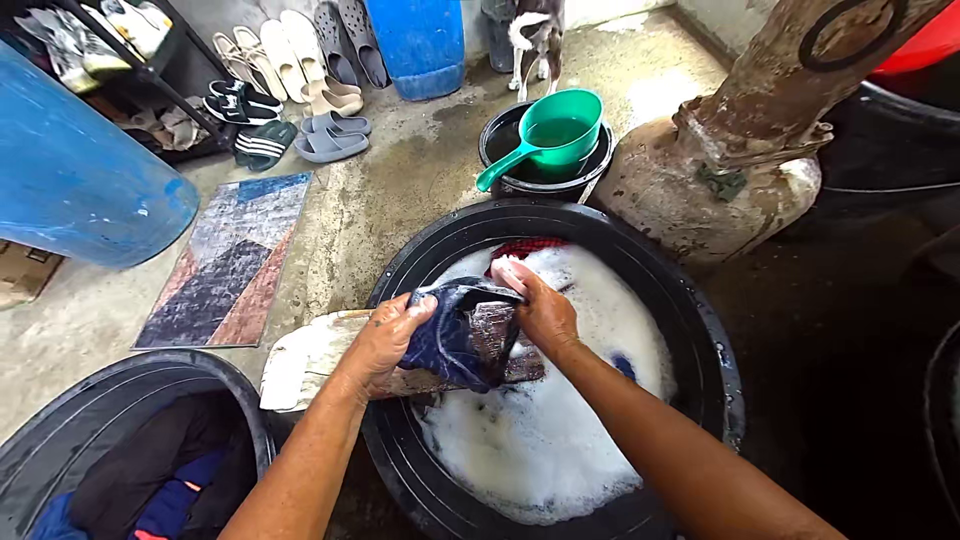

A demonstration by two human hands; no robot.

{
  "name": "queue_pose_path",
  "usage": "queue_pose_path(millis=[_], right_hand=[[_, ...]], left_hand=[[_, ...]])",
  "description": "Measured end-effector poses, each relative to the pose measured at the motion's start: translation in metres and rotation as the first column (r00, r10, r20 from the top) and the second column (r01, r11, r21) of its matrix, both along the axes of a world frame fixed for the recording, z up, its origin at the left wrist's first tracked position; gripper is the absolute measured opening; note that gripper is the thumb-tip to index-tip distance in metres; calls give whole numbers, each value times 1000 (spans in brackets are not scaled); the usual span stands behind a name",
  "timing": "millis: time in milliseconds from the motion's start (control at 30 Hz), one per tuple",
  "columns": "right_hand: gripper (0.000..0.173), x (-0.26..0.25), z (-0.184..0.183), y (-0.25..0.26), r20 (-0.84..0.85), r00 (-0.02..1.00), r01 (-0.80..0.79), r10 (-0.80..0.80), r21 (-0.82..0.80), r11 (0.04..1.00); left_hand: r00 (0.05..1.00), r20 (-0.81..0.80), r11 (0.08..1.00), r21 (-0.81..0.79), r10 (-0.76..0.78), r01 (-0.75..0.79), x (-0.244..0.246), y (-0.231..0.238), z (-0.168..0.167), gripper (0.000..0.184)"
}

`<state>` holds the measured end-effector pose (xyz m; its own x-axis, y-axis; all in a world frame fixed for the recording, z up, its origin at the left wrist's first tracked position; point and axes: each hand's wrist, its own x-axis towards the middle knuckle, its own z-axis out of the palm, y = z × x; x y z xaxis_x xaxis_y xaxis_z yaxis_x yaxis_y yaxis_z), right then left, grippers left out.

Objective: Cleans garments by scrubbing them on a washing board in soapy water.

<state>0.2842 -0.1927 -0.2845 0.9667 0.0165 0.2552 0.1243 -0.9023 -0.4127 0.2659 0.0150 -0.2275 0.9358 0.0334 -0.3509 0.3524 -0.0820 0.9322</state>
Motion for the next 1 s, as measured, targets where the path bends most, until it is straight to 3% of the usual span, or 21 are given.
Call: queue_pose_path(millis=[33, 67, 133, 233, 333, 467, 533, 600, 633, 667, 700, 733, 767, 833, 900, 933, 1000], right_hand=[[30, 21, -26, -11, -204, 979, -5, 23, 89, 996], [38, 45, -35, -22, -466, 883, 17, 50, 138, 990], [49, 76, -43, -40, -656, 752, 64, 56, 157, 986], [51, 103, -36, -59, -642, 747, -7, 174, 253, 967], [55, 122, -12, -56, -552, 783, -65, 286, 385, 920], [51, 118, -7, -37, -390, 894, -19, 221, 459, 888], [46, 105, -37, -32, -350, 913, -49, 209, 414, 909], [54, 87, -82, -37, -444, 859, -102, 255, 339, 935], [65, 77, -104, -43, -522, 805, -118, 281, 323, 939], [77, 69, -125, -52, -574, 760, -125, 305, 331, 935], [83, 62, -143, -63, -583, 749, -96, 315, 375, 922], [82, 54, -154, -75, -554, 778, -36, 295, 430, 902], [77, 47, -157, -87, -534, 816, 49, 223, 448, 893], [60, 41, -153, -106, -545, 838, 265, -11, 390, 882], [55, 39, -151, -111, -629, 757, 445, -174, 303, 842], [54, 39, -152, -109, -673, 724, 447, -151, 292, 845], [46, 42, -153, -88, -694, 718, 303, 58, 387, 871]], left_hand=[[999, 13, 999, -1, 46, -46, 3, 2, 9, 25], [995, 22, 995, -2, 99, -99, 7, 6, 15, 26], [974, 37, 975, -15, 222, -222, 18, 18, 20, 26], [913, 103, 917, -110, 394, -383, 42, 37, 20, 26], [855, 202, 869, -249, 477, -426, 53, 46, 30, 22], [835, 241, 853, -321, 494, -412, 33, 63, 16, 32], [853, 173, 869, -136, 493, -475, 6, 67, -23, 28], [909, 133, 857, 303, 396, -418, -26, 67, -75, 25], [950, 138, 759, 574, 281, -308, -43, 66, -98, 25], [977, 160, 600, 771, 144, -214, -57, 66, -116, 28], [978, 207, 436, 878, 30, -199, -68, 66, -130, 30], [970, 241, 332, 918, -37, -216, -75, 66, -138, 32], [964, 259, 291, 928, -59, -232, -79, 67, -142, 33], [952, 297, 278, 923, -78, -265, -80, 69, -146, 38], [936, 329, 265, 920, -128, -287, -79, 76, -154, 49], [928, 340, 261, 920, -154, -293, -80, 80, -157, 53], [919, 353, 266, 916, -173, -301, -81, 89, -159, 54]])
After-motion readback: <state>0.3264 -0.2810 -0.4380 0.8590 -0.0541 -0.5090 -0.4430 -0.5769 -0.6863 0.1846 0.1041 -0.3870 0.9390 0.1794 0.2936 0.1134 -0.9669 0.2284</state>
